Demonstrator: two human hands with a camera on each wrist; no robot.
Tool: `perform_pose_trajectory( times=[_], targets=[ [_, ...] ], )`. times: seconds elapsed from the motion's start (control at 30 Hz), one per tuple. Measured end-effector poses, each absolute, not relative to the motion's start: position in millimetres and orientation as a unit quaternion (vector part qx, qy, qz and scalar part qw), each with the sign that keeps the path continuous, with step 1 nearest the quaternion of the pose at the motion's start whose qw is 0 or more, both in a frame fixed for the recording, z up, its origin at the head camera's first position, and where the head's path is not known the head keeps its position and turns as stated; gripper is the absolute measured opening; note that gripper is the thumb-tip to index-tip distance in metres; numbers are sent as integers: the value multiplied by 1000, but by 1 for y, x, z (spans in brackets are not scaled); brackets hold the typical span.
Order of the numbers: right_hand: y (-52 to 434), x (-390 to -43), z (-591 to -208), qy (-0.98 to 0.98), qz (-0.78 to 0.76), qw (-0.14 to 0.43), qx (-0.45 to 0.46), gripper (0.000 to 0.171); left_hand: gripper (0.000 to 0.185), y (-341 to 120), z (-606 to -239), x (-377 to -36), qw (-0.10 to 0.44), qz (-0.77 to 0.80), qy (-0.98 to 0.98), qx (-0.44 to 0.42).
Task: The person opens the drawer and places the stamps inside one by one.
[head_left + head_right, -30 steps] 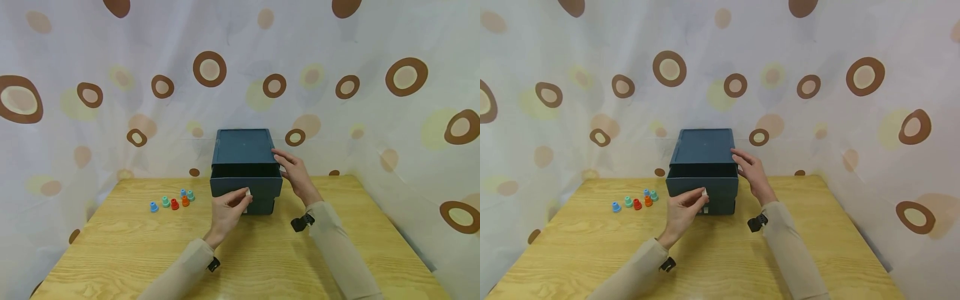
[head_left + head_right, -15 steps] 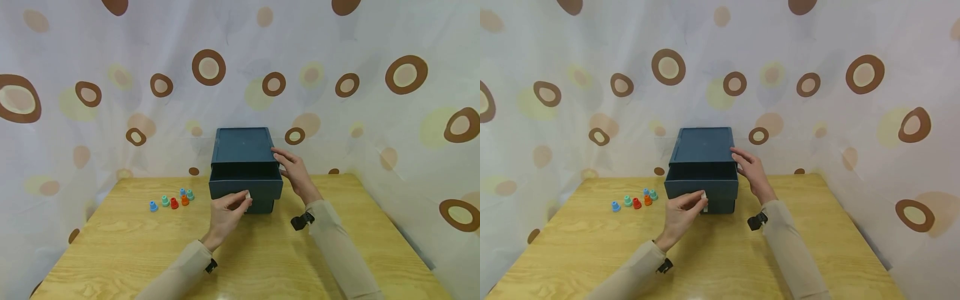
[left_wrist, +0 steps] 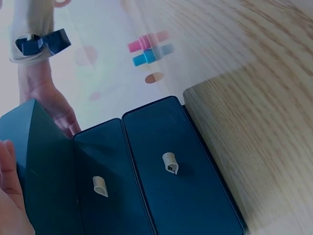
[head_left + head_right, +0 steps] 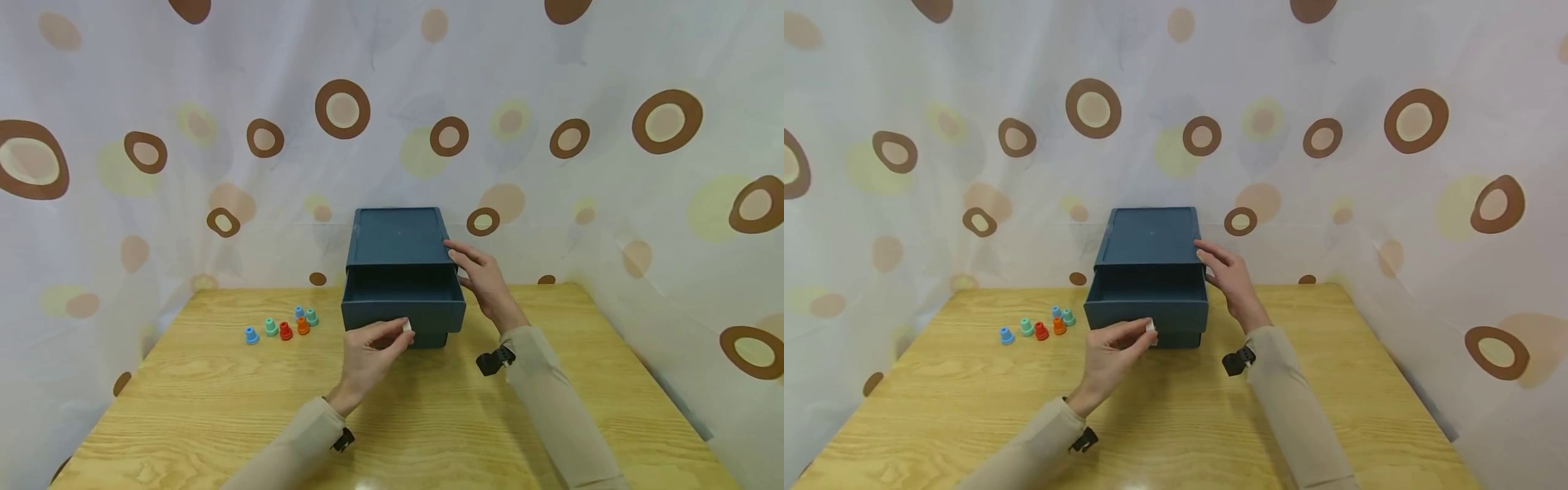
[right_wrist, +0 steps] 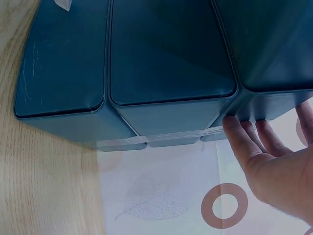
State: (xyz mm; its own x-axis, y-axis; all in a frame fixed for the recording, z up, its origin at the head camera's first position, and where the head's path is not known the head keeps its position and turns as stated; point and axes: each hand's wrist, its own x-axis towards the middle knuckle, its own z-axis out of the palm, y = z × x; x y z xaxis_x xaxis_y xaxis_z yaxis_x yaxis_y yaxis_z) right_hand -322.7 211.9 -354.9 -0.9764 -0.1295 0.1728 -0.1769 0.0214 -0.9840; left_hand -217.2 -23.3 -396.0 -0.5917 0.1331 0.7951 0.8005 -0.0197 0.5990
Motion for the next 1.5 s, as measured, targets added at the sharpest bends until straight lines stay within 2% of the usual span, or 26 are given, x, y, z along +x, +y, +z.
perform_pose_trajectory(
  times=[0.27,1.5],
  targets=[
    [212,-321,-356,-713,693,17,104,51,20,-26,-397,-215,250,-620,-638,-382],
    [210,-322,-353,-720,686,20,108,50,18,-28,-397,-218,273,-588,-643,-407]
  ],
)
